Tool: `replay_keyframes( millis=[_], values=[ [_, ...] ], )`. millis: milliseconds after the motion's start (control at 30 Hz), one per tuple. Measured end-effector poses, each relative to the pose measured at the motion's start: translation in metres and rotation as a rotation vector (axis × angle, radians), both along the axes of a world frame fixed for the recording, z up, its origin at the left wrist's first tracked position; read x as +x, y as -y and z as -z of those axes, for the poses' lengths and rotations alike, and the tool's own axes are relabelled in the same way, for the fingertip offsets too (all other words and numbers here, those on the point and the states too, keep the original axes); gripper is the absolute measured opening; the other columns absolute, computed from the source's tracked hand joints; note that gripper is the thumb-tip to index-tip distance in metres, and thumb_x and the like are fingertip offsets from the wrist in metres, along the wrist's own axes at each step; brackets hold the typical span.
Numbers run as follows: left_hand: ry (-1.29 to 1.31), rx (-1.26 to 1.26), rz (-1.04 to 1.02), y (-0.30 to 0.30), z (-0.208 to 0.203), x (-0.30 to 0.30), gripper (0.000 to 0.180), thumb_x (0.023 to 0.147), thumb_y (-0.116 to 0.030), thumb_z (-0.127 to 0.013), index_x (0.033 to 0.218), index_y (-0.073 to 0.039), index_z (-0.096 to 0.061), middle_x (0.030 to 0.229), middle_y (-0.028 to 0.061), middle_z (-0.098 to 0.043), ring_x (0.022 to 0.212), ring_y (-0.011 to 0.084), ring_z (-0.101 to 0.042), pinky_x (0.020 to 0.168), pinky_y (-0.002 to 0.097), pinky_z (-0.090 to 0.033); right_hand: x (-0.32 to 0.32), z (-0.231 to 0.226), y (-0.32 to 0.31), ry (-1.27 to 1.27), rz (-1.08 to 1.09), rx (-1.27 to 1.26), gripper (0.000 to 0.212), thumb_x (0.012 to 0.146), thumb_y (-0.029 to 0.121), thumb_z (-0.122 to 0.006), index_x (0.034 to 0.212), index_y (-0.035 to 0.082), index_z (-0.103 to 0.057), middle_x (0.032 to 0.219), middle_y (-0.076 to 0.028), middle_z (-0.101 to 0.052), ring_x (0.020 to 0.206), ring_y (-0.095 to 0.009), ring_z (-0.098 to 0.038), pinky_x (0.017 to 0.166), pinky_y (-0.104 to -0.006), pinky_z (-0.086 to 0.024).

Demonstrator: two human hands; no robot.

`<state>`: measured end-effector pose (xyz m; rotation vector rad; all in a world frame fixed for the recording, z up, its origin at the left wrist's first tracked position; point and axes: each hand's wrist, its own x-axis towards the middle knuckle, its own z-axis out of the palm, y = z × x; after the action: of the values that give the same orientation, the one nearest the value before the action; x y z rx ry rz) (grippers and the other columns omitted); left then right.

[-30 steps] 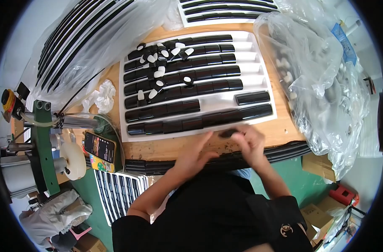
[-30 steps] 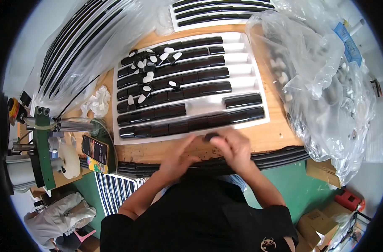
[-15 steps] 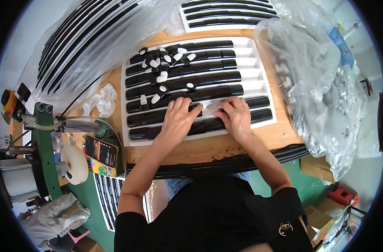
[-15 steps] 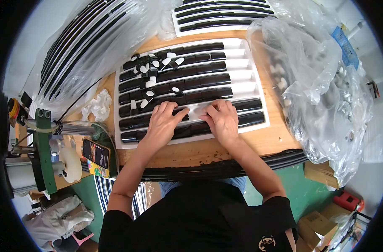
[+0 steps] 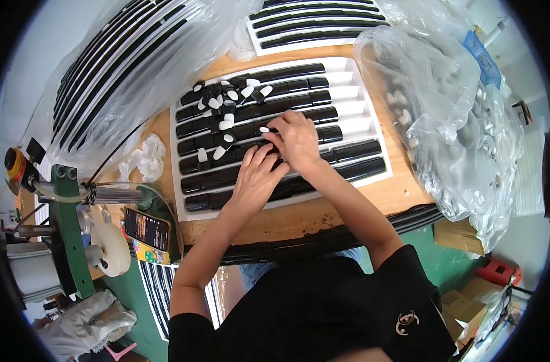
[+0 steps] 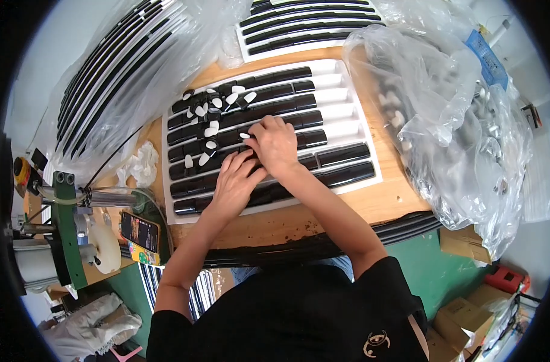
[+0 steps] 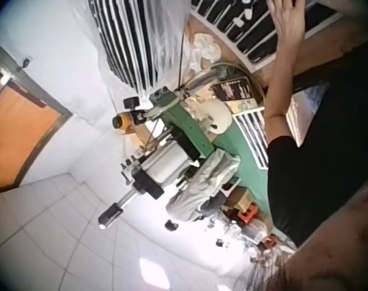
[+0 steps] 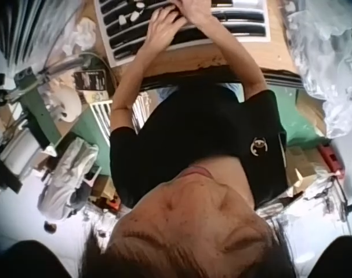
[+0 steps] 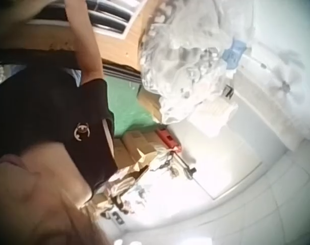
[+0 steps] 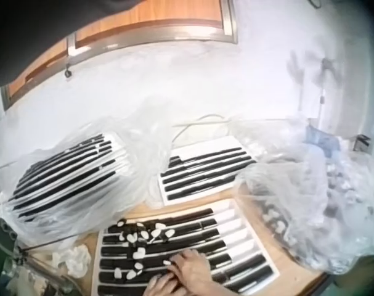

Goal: Assembling components by fitting white plastic caps onto black cylindrical parts on a workbench.

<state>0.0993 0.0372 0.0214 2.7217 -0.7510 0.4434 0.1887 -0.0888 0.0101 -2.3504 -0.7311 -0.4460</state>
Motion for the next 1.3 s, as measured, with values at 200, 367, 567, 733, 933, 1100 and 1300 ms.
replay_keyframes(
  millis=[200,367,567,733,933,1100,1300],
  values=[
    [-0.261,-0.727,-0.289,0.001,-0.024,-0.033,0.036,0.078,0.004,-0.064,0.111,-0.009,-0.066,0.109,0.0123,-0.059,0.105,0.0238,-0.059,0.091,0.0358,-0.047,-0.052,-0.028,0.039,-0.210,-0.082,0.328,0.020,0.085,0.012,-0.071,0.099,0.002,-0.062,0.087,-0.011,-0.064,0.073,-0.028,-0.066,0.061,-0.0324,-0.052],
    [-0.731,-1.569,-0.146,0.007,-0.019,-0.061,0.041,0.085,0.003,-0.066,0.123,-0.004,-0.052,0.112,0.0126,-0.064,0.112,0.0242,-0.060,0.095,0.0330,-0.047,-0.116,-0.011,0.111,-0.326,-0.226,0.045,0.023,0.080,0.015,-0.074,0.098,0.006,-0.062,0.092,-0.009,-0.063,0.080,-0.028,-0.064,0.068,-0.0371,-0.052],
    [-0.738,-1.447,0.068,0.045,0.003,-0.083,0.035,0.084,0.009,-0.063,0.114,-0.004,-0.051,0.118,0.0134,-0.062,0.116,0.0245,-0.058,0.097,0.0346,-0.049,-0.124,-0.001,0.118,-0.271,-0.269,-0.060,0.027,0.076,0.015,-0.073,0.100,0.010,-0.063,0.100,-0.007,-0.060,0.091,-0.028,-0.061,0.078,-0.0382,-0.050],
    [-0.608,-0.893,0.013,0.050,0.010,-0.088,0.037,0.086,-0.001,-0.064,0.121,-0.007,-0.054,0.115,0.0124,-0.064,0.108,0.0310,-0.061,0.091,0.0360,-0.050,-0.125,-0.002,0.118,-0.199,-0.281,-0.018,0.036,0.063,0.008,-0.076,0.096,0.006,-0.062,0.100,-0.008,-0.062,0.088,-0.029,-0.061,0.075,-0.0384,-0.050],
    [-0.461,-0.658,0.003,0.049,0.015,-0.086,0.033,0.084,-0.004,-0.064,0.116,-0.005,-0.059,0.111,0.0144,-0.064,0.101,0.0347,-0.061,0.086,0.0397,-0.050,-0.128,0.001,0.118,-0.275,-0.233,0.011,0.032,0.064,0.004,-0.074,0.094,0.004,-0.063,0.100,-0.009,-0.062,0.091,-0.030,-0.062,0.078,-0.0382,-0.051],
    [-0.404,-0.602,0.066,0.053,0.010,-0.080,0.040,0.077,0.002,-0.066,0.117,-0.004,-0.059,0.109,0.0144,-0.066,0.099,0.0335,-0.063,0.084,0.0391,-0.051,-0.131,0.006,0.120,-0.343,-0.193,0.018,0.031,0.066,0.000,-0.072,0.096,0.004,-0.063,0.100,-0.010,-0.062,0.092,-0.031,-0.062,0.078,-0.0384,-0.052],
    [-0.314,-0.491,0.009,0.065,0.001,-0.082,0.039,0.074,0.006,-0.062,0.113,-0.003,-0.059,0.104,0.0154,-0.066,0.090,0.0333,-0.065,0.075,0.0396,-0.052,-0.132,0.006,0.120,-0.402,-0.181,-0.002,0.032,0.067,-0.001,-0.071,0.097,0.004,-0.062,0.102,-0.009,-0.061,0.093,-0.031,-0.062,0.077,-0.0384,-0.053]
  ],
)
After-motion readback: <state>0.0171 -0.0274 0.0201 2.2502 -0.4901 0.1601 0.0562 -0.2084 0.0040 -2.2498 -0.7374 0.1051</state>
